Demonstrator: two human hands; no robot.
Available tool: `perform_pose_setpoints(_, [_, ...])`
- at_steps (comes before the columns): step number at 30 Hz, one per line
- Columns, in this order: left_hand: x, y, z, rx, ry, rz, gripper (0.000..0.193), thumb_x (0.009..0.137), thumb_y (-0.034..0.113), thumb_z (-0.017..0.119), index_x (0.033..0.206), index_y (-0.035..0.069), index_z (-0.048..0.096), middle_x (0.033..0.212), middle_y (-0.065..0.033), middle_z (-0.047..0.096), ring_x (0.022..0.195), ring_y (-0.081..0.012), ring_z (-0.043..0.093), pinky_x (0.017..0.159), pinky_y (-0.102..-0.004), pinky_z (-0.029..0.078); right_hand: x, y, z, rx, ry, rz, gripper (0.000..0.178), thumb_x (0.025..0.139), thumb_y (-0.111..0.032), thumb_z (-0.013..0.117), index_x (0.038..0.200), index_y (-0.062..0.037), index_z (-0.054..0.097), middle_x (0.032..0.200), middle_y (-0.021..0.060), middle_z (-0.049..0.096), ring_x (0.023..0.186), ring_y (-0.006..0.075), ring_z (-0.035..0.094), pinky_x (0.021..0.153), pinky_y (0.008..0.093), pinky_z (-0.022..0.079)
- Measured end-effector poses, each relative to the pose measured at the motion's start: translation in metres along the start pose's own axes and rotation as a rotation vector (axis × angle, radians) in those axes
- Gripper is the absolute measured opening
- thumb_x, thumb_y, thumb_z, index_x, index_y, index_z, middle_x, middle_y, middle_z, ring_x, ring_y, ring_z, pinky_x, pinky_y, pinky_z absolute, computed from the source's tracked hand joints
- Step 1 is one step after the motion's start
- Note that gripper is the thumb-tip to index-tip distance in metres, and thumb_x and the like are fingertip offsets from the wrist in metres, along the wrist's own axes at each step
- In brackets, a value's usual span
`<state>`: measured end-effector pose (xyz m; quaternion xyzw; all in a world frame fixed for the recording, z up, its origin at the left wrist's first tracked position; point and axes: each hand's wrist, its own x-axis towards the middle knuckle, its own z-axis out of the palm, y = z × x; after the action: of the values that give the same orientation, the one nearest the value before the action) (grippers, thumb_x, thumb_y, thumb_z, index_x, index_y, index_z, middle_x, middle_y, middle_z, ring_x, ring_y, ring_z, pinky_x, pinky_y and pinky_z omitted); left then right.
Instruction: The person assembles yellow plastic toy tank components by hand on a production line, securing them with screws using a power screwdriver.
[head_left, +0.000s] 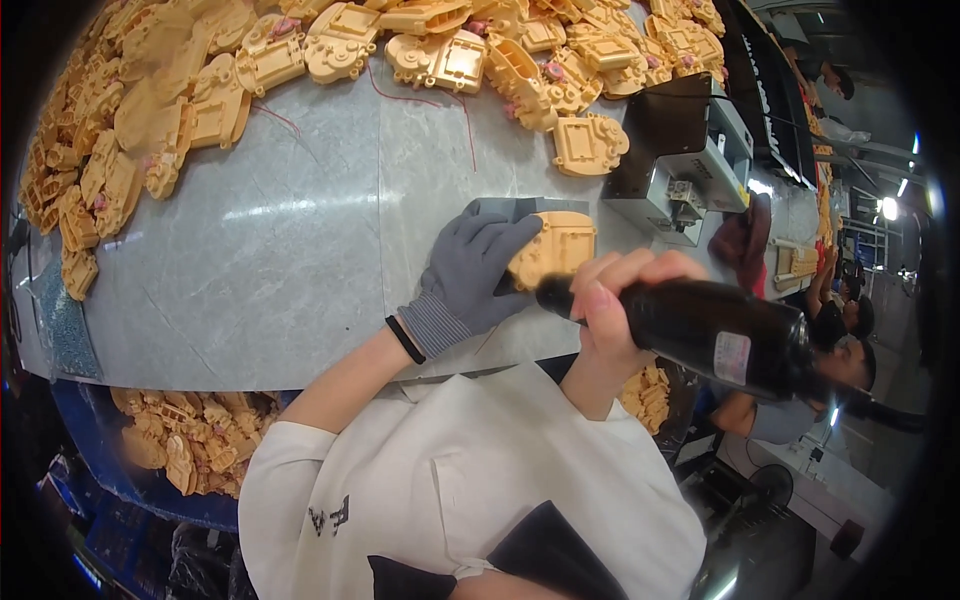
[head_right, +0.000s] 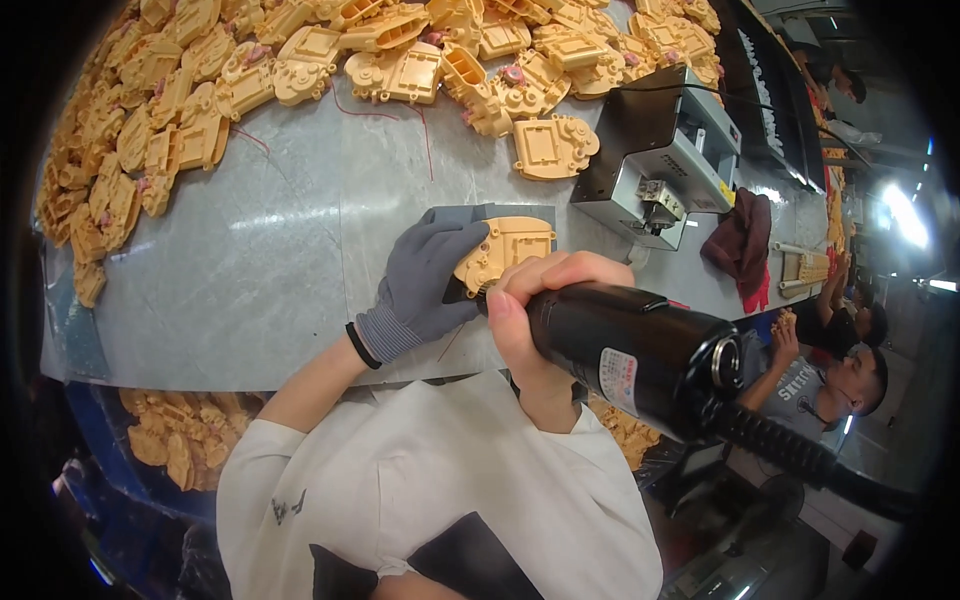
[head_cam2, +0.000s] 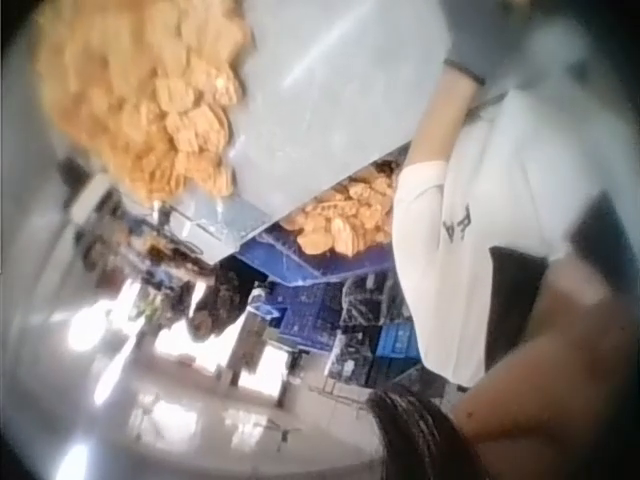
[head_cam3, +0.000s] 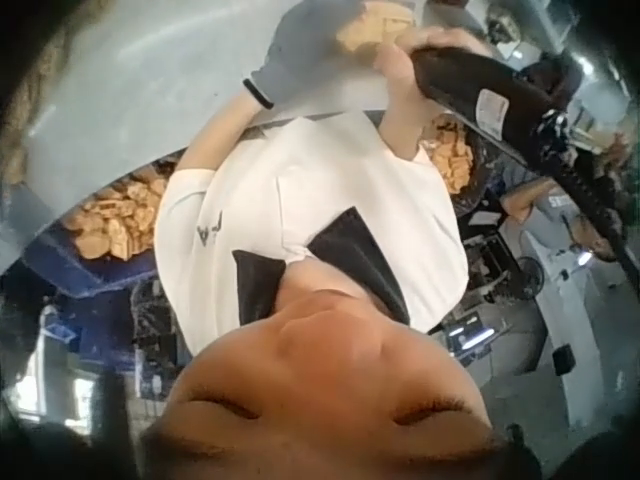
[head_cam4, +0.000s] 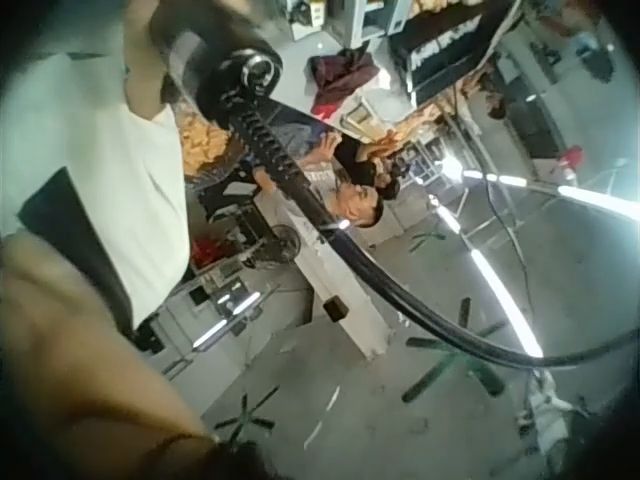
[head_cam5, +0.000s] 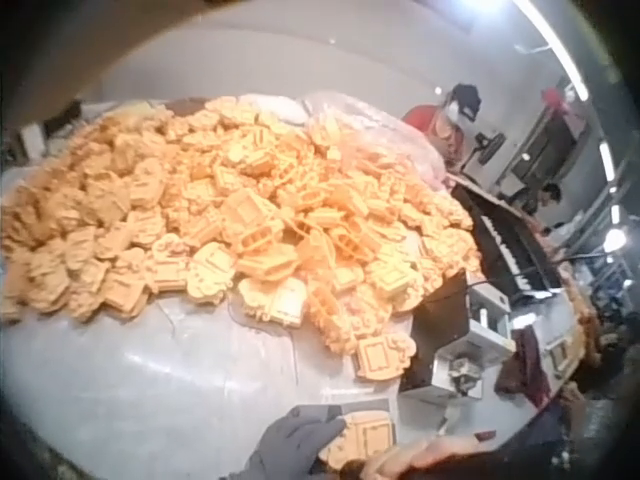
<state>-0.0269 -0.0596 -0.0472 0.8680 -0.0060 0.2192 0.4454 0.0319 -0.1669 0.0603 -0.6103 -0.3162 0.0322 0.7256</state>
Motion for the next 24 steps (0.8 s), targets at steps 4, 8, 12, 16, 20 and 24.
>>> perform_pose_setpoints(4, [0.001, -0.002, 0.001, -0.027, 0.015, 0.012, 0.077, 0.058, 0.029, 0.074, 0.126, 0.011, 0.043, 0.1, -0.0079, 0.054, 0.098, -0.0261, 0.051, 0.094, -0.0446, 0.037, -0.001, 0.005, 0.001, -0.007, -0.013, -0.04, 0.043, 0.066, 0.013, 0.055, 0.102, -0.0048, 0.038, 0.061, 0.0078, 0.047, 0.044, 0.0166, 0.044, 0.047, 0.0285, 0.04])
perform_pose_setpoints(8, [0.003, -0.002, 0.003, 0.009, -0.02, 0.045, 0.068, 0.061, 0.032, 0.072, 0.122, 0.011, 0.05, 0.1, -0.0079, 0.055, 0.096, -0.027, 0.051, 0.087, -0.0415, 0.04, 0.001, 0.004, -0.002, -0.023, -0.018, -0.033, 0.043, 0.066, 0.013, 0.055, 0.101, -0.005, 0.038, 0.062, 0.008, 0.047, 0.044, 0.017, 0.045, 0.047, 0.0286, 0.04])
perform_pose_setpoints(12, [0.003, 0.0, 0.005, 0.011, -0.015, 0.021, 0.068, 0.06, 0.03, 0.072, 0.123, 0.014, 0.05, 0.097, -0.0065, 0.054, 0.093, -0.0262, 0.051, 0.087, -0.0409, 0.04, -0.002, 0.007, -0.005, -0.063, -0.005, -0.049, 0.042, 0.066, 0.011, 0.055, 0.102, -0.0038, 0.038, 0.062, 0.0078, 0.048, 0.044, 0.0168, 0.045, 0.047, 0.0305, 0.041])
perform_pose_setpoints(16, [0.007, 0.002, 0.003, -0.005, 0.015, 0.033, 0.068, 0.061, 0.03, 0.074, 0.122, 0.013, 0.05, 0.097, -0.0062, 0.054, 0.094, -0.0259, 0.05, 0.087, -0.0409, 0.039, 0.015, -0.012, -0.035, 0.215, 0.06, -0.06, 0.042, 0.071, 0.006, 0.059, 0.107, -0.0025, 0.038, 0.064, 0.006, 0.051, 0.054, 0.0147, 0.051, 0.059, 0.0297, 0.046])
perform_pose_setpoints(20, [0.003, 0.003, 0.006, 0.08, 0.013, 0.05, 0.066, 0.062, 0.031, 0.076, 0.12, 0.012, 0.051, 0.098, -0.0065, 0.054, 0.095, -0.0256, 0.05, 0.086, -0.0409, 0.039, 0.06, -0.023, -0.108, -0.049, 0.493, -0.393, 0.046, 0.069, 0.006, 0.058, 0.111, 0.0042, 0.038, 0.063, 0.006, 0.052, 0.049, 0.0144, 0.049, 0.058, 0.0287, 0.045])
perform_pose_setpoints(24, [0.005, 0.004, 0.006, 0.073, -0.02, 0.027, 0.066, 0.063, 0.032, 0.076, 0.121, 0.013, 0.051, 0.098, -0.0068, 0.054, 0.095, -0.026, 0.05, 0.087, -0.0412, 0.039, 0.092, 0.004, -0.13, -0.27, 0.588, -0.331, 0.038, 0.069, 0.009, 0.056, 0.105, 0.0053, 0.044, 0.06, 0.0074, 0.054, 0.049, 0.0127, 0.05, 0.058, 0.0246, 0.045])
